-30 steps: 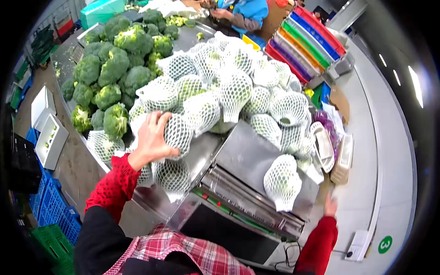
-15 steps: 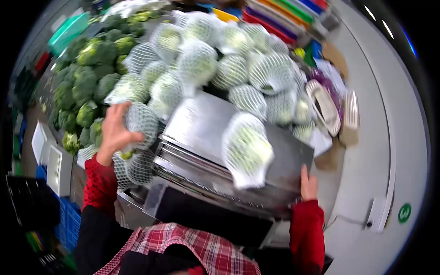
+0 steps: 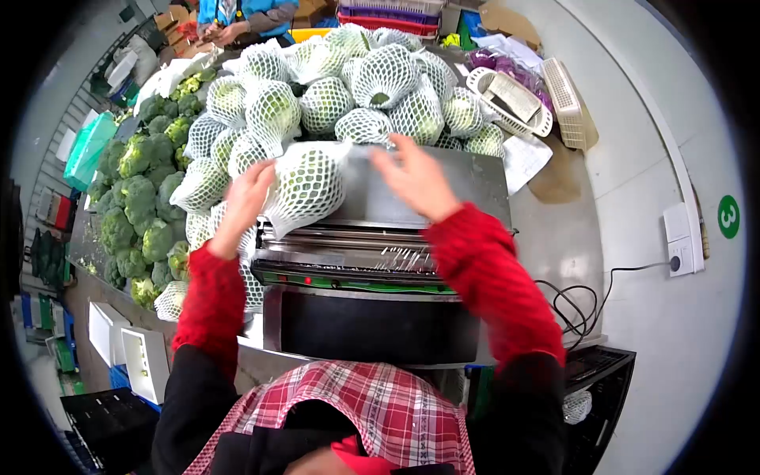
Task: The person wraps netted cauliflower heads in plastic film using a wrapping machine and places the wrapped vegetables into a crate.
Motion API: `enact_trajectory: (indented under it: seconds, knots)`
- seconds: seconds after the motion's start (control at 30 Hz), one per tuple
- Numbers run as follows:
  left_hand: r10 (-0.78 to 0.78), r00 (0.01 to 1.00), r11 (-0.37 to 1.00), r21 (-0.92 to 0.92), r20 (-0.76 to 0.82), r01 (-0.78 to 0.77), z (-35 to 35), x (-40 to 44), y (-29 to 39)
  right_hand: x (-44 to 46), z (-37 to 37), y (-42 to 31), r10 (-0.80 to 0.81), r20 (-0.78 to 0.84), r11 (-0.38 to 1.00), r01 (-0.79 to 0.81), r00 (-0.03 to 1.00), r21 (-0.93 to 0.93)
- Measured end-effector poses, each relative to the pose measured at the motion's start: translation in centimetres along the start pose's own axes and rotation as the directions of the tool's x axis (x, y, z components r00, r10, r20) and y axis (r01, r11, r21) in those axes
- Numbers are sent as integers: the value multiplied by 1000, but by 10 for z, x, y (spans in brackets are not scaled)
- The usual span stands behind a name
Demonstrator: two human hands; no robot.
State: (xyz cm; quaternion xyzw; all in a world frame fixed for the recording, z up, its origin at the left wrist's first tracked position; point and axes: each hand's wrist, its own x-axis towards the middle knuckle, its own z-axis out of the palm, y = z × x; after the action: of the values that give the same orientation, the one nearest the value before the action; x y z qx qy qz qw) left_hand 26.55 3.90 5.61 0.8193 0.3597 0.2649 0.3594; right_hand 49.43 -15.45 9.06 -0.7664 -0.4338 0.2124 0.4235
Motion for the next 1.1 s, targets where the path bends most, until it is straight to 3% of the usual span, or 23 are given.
enact_trajectory:
  seconds: [0.07,0.13,0.2,0.23,0.27,0.3,0.33,0.37,0.4,0.47,0.53,0.6,0.67,0.73,0.8,0.83,0.87,0.9,0.93,1.0,1.03,1.1]
  knots:
    - [-136,986,983,-111,91,146,36,22,-19,30,41,3,14,82,994,-23,997,106]
    - [182,983,968,182,-29,-174,54,-7,36,31,55,6,-31,90,993,20,995,119]
    - [91,984,987,-145,151,-69,39,-13,83,23,43,36,34,20,989,-37,999,140]
    - [150,989,989,3,-5,-150,42,-10,82,22,33,56,111,95,927,-138,989,350]
    - [381,913,896,301,-144,-326,52,-7,69,8,22,47,189,34,902,-187,981,390]
    - [199,980,977,76,12,-199,67,-4,52,2,18,48,186,23,896,-180,982,405]
    - [46,977,993,-113,208,-23,85,0,35,0,17,48,179,12,888,-166,984,428]
    - [79,970,910,-413,230,24,98,-5,42,1,20,48,153,-61,934,-124,986,335]
    - [64,977,922,-387,205,21,104,-11,44,2,19,48,154,-63,933,-124,986,339]
    - [22,955,875,-468,296,125,103,0,43,-2,18,46,-21,-300,993,54,954,104]
    - [-118,842,735,-524,526,431,94,-8,44,-12,24,48,-22,-286,1000,22,958,-3]
    - [-125,864,722,-552,487,416,98,-15,34,-13,28,45,-73,-294,979,12,953,-204]
    - [-147,922,863,-409,358,296,100,-16,19,-8,26,37,-96,-293,984,46,951,-171]
    - [-109,948,877,-421,298,233,101,-22,22,-3,14,27,-48,-117,998,42,992,-55]
    - [17,991,970,-244,132,15,84,-32,45,-9,17,28,-124,-153,990,111,980,-88]
    - [-40,980,986,-154,192,71,82,-32,42,-9,15,30,-33,-43,997,30,999,-70]
    - [80,984,986,-159,161,-55,83,-35,42,-8,9,23,51,65,997,-47,997,-56]
    - [23,981,997,-76,195,-8,80,-40,43,-11,2,12,92,124,996,-93,988,3]
    - [-36,974,999,11,223,34,77,-44,46,-6,4,20,88,120,996,-90,989,7]
    - [129,990,990,-62,60,-125,74,-48,30,-2,15,43,-58,-24,998,58,998,7]
    - [153,988,977,-145,-27,-156,70,-47,17,-8,9,51,-156,-92,975,139,983,-174]
    - [222,972,974,59,-73,-218,34,-59,14,-47,-24,44,-163,-107,980,148,981,-135]
